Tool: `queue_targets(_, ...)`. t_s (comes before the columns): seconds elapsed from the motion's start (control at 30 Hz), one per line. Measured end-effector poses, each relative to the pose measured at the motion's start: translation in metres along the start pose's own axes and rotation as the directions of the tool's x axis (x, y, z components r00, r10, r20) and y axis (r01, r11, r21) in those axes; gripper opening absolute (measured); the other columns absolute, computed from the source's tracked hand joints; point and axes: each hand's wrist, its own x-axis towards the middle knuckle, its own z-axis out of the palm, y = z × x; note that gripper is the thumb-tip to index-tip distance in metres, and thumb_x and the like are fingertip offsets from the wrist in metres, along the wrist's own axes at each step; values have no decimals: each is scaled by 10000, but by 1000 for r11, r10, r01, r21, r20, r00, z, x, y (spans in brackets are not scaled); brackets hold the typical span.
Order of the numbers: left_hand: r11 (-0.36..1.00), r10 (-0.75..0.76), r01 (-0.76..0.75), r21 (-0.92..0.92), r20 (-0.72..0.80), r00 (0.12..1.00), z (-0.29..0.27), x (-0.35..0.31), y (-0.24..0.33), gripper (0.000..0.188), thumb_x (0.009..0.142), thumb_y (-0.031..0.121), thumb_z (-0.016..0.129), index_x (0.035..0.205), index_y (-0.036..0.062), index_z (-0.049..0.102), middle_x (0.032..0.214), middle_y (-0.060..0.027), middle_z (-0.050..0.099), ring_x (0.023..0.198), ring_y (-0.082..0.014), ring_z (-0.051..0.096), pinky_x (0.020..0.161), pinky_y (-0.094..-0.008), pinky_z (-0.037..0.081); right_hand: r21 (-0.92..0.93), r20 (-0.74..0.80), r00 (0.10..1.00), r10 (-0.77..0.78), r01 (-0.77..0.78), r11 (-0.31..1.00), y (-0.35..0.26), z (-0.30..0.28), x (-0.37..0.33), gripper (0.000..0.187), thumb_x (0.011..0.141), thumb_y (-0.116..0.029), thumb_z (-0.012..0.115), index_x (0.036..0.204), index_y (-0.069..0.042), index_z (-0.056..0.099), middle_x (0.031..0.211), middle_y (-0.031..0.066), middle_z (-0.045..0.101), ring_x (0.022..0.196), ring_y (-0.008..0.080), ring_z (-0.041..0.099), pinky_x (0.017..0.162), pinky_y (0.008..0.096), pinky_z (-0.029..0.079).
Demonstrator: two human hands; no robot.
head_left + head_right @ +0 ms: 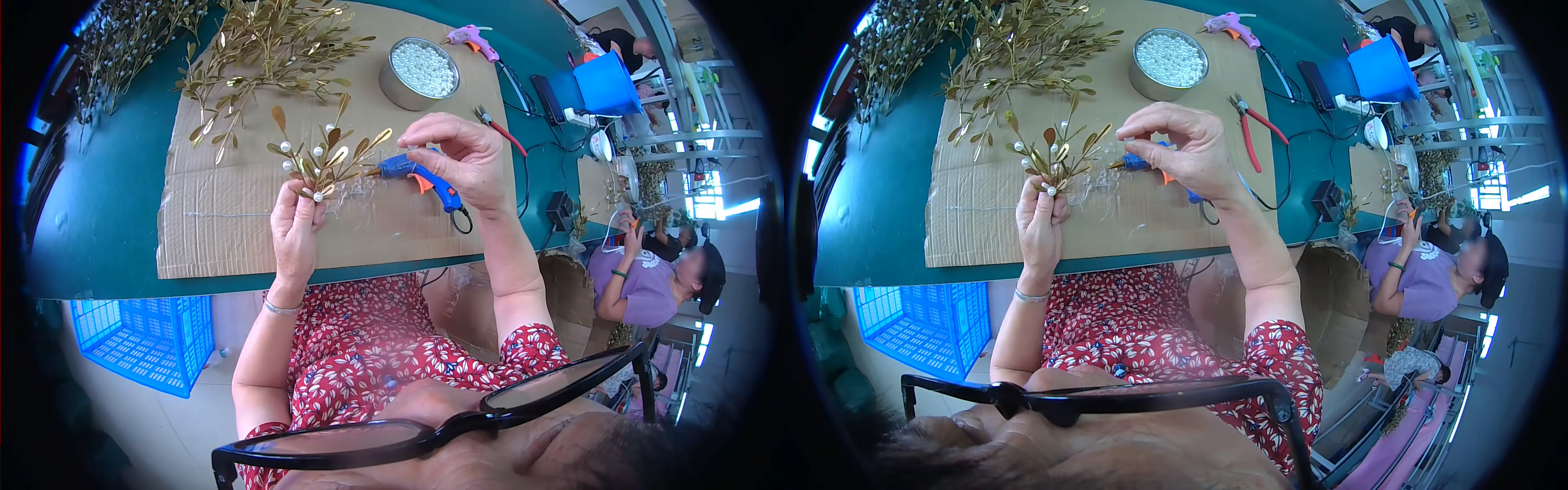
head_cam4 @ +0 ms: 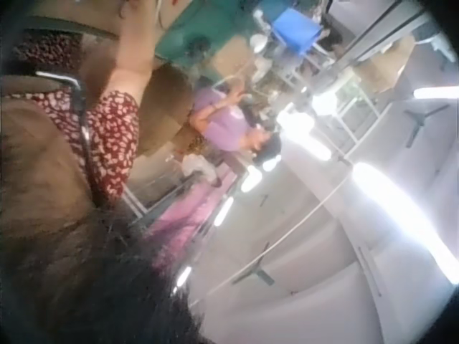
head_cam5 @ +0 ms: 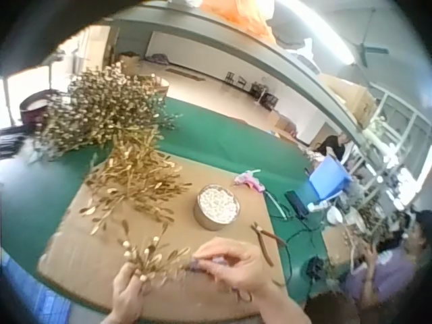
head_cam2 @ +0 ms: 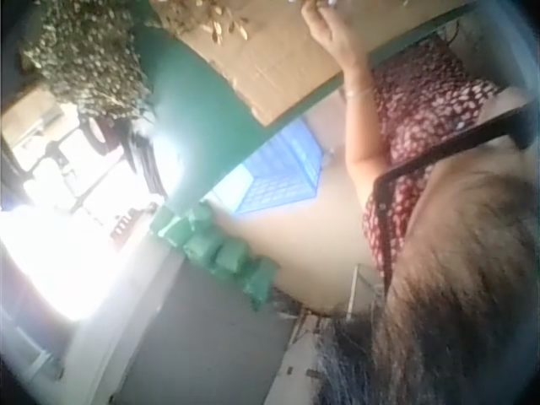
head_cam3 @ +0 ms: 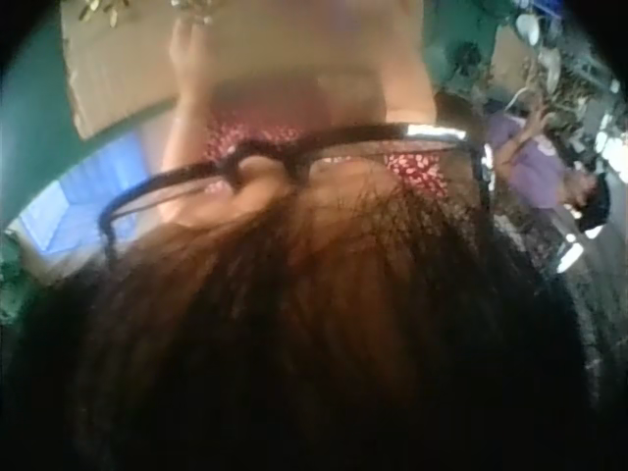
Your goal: The person takes an artificial branch from a container, applies glue onto the branch using a glue gun, and attaches faux pearl beads onto the stems.
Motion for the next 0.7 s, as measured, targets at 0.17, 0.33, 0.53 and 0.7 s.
queue_targets(0.17, 1000, 3, -3, -4, -17, 1000, 2, -1, 0, 105, 973, 102, 419, 1027, 44, 488, 744, 33, 383, 624, -57, 316, 545, -203, 261, -18, 15, 1000, 3, -3, 1000, -1, -2, 0, 204, 735, 50, 697, 933, 4, 678, 876, 85, 649, 799, 127, 587, 707, 230, 473)
queue_targets(0.33, 1000, -6, 6, 6, 44, 999, 2, 0, 3, 95, 972, 97, 419, 1020, 45, 483, 747, 31, 381, 629, -60, 317, 551, -204, 265, 35, -27, 999, 45, -44, 998, -5, 1, 1, 196, 738, 46, 700, 929, 10, 677, 860, 79, 647, 798, 122, 586, 718, 227, 478)
queue_targets(0.53, 1000, -13, 13, -5, 49, 999, 2, 0, 3, 93, 969, 94, 427, 1025, 43, 480, 766, 35, 382, 638, -60, 321, 557, -202, 265, 67, -19, 995, 93, -91, 994, -3, -3, 8, 191, 734, 37, 708, 920, 11, 674, 861, 79, 634, 776, 106, 584, 729, 218, 482)
queue_targets(0.7, 999, -17, 16, 34, 43, 999, 1, -2, 4, 108, 967, 101, 438, 1046, 44, 485, 780, 38, 393, 642, -56, 323, 558, -197, 265, -112, 112, 993, 37, -25, 993, 4, -7, 19, 187, 684, -1, 744, 864, -36, 708, 978, 50, 609, 904, 140, 569, 828, 268, 461)
